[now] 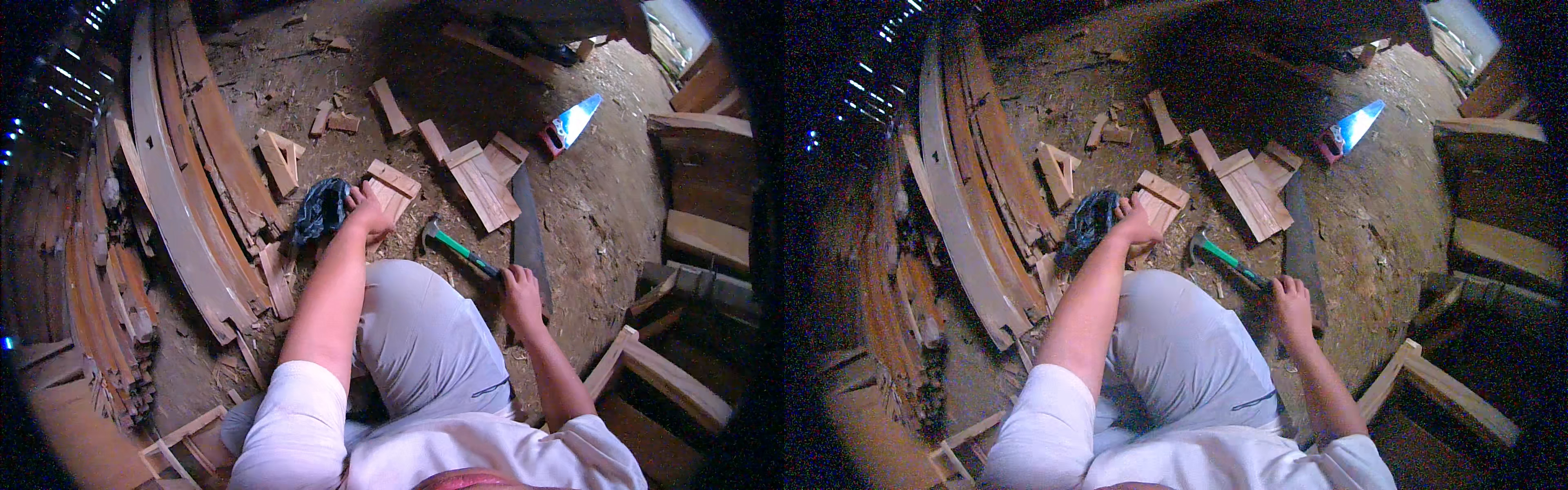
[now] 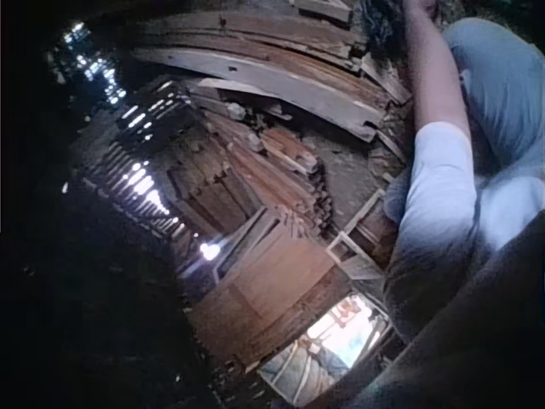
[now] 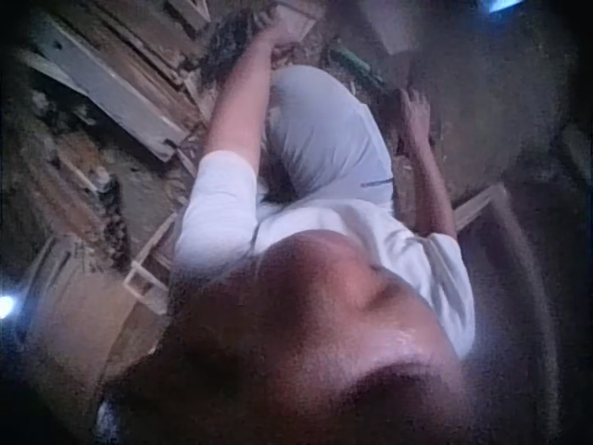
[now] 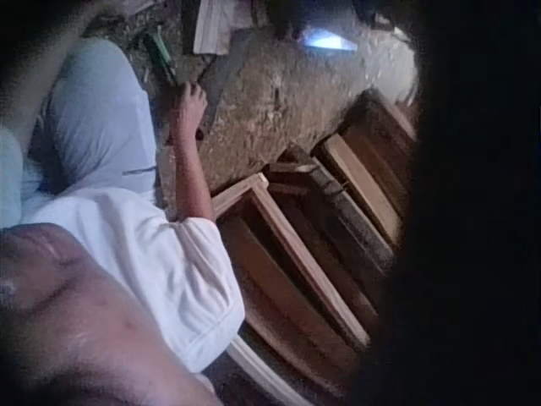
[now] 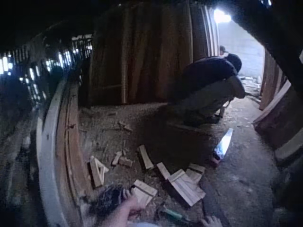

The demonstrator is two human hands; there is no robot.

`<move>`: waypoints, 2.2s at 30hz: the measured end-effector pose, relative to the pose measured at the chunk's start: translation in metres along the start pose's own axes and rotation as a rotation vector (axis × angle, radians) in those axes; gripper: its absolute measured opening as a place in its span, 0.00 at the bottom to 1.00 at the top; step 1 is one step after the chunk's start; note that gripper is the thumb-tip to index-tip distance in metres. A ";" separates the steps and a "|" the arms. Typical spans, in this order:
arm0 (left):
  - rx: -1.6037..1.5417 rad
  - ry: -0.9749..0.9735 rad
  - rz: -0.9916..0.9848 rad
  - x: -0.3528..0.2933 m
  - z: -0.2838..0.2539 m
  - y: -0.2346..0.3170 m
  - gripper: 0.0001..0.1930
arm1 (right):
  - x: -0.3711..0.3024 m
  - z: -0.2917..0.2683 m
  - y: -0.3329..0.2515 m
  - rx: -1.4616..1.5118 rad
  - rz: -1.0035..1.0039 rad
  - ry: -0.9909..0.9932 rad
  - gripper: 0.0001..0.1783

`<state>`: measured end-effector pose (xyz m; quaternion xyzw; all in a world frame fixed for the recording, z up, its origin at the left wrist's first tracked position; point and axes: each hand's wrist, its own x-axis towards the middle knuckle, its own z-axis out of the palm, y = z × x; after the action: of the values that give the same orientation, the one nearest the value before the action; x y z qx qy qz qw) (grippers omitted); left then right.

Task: The person assembles small wooden pieces into a rectangular frame on the floor. They align the pieces, insert nails, and use a hammer to secure the joints. The person repeatedly picks up nails and hammers them into the wood.

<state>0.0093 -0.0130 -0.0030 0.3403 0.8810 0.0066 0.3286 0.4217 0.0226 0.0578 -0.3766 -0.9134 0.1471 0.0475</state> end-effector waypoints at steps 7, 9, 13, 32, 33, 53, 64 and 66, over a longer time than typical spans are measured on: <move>-0.044 -0.028 -0.033 0.005 0.006 0.008 0.86 | 0.000 0.032 0.009 -0.208 -0.071 -0.073 0.22; -0.031 -0.062 -0.026 -0.002 0.000 0.015 0.87 | 0.000 0.036 0.005 -0.185 -0.058 -0.072 0.18; -0.088 -0.080 0.079 -0.003 0.004 0.025 0.88 | -0.002 0.043 -0.002 -0.044 0.026 -0.104 0.19; -0.002 -0.177 0.024 -0.013 -0.011 0.032 0.73 | 0.088 -0.005 -0.028 0.663 0.313 -0.154 0.15; 0.036 -0.213 0.037 -0.011 -0.011 0.030 0.73 | 0.095 0.001 -0.034 0.689 0.293 -0.102 0.14; 0.162 -0.121 -0.026 -0.012 0.007 0.033 0.83 | 0.132 -0.004 -0.056 0.480 0.167 -0.087 0.17; 0.201 -0.124 -0.078 -0.016 0.007 0.041 0.78 | 0.135 -0.001 -0.044 0.523 0.139 -0.100 0.17; 0.195 -0.094 -0.065 -0.015 0.007 0.044 0.78 | 0.133 0.015 -0.033 0.593 0.076 0.072 0.17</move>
<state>0.0482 0.0105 0.0104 0.3416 0.8718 -0.1056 0.3348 0.3019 0.0903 0.0504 -0.3850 -0.8135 0.3959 0.1822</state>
